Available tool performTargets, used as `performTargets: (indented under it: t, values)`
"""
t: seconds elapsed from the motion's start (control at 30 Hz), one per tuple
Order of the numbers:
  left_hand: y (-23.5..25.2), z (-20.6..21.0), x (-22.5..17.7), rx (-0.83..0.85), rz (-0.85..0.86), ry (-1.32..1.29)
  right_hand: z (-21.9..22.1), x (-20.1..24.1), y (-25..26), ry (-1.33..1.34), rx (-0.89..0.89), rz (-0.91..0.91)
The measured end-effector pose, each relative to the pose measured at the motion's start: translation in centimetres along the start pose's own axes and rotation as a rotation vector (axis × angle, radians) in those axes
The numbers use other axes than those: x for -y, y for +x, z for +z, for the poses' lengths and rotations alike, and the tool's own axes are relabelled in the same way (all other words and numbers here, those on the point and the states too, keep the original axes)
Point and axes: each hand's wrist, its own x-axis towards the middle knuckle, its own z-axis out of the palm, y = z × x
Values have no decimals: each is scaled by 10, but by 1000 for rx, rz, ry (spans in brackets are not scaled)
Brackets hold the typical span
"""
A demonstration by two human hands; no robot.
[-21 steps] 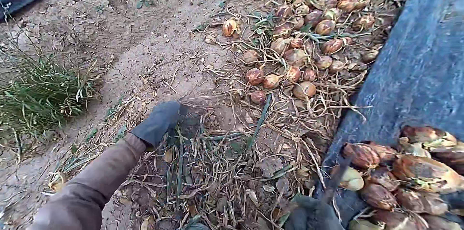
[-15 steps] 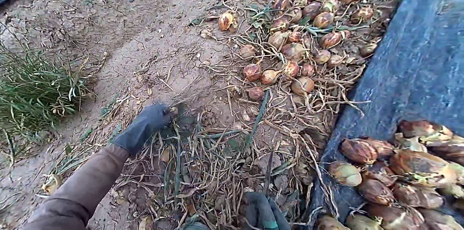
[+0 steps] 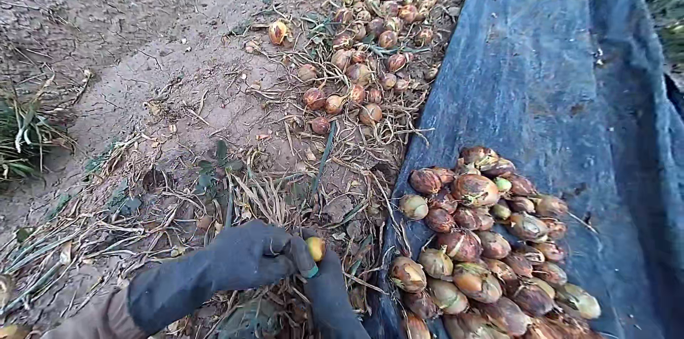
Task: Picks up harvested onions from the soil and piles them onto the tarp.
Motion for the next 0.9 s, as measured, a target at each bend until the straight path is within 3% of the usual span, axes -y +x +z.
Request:
performTargets:
  t: [0.13, 0.2, 0.27, 0.33, 0.37, 0.43, 0.5, 0.57, 0.63, 0.77, 0.9]
  values:
    - [-11, -21, 8, -255, -67, 412, -8, -10, -12, -193, -79, -151]
    - [-12, -50, 26, -290, -326, 591, -38, -8, -15, 2, -106, -149]
    - [-16, -91, 50, -137, -729, 718, -80, -3, 0, 345, -126, -163]
    - [-25, -127, 68, -105, -983, 811, -104, 13, 22, 494, -286, -176]
    - [-19, -146, 72, -118, -1054, 843, -105, 21, 34, 466, -350, -176]
    - [10, -198, 91, -193, -1078, 860, -96, 21, 58, 304, -293, -95]
    - [26, -255, 153, -310, -968, 790, -81, 3, 83, 107, -156, -42]
    - [20, -298, 244, -497, -837, 724, -67, -19, 108, -65, -91, 2]
    - [10, -324, 283, -499, -902, 630, -58, -43, 130, -176, -116, 84]
    - [23, -335, 279, -486, -1188, 698, -33, -76, 146, -591, -336, 109]
    - [38, -314, 244, -506, -1408, 670, -19, -84, 146, -770, -437, 12]
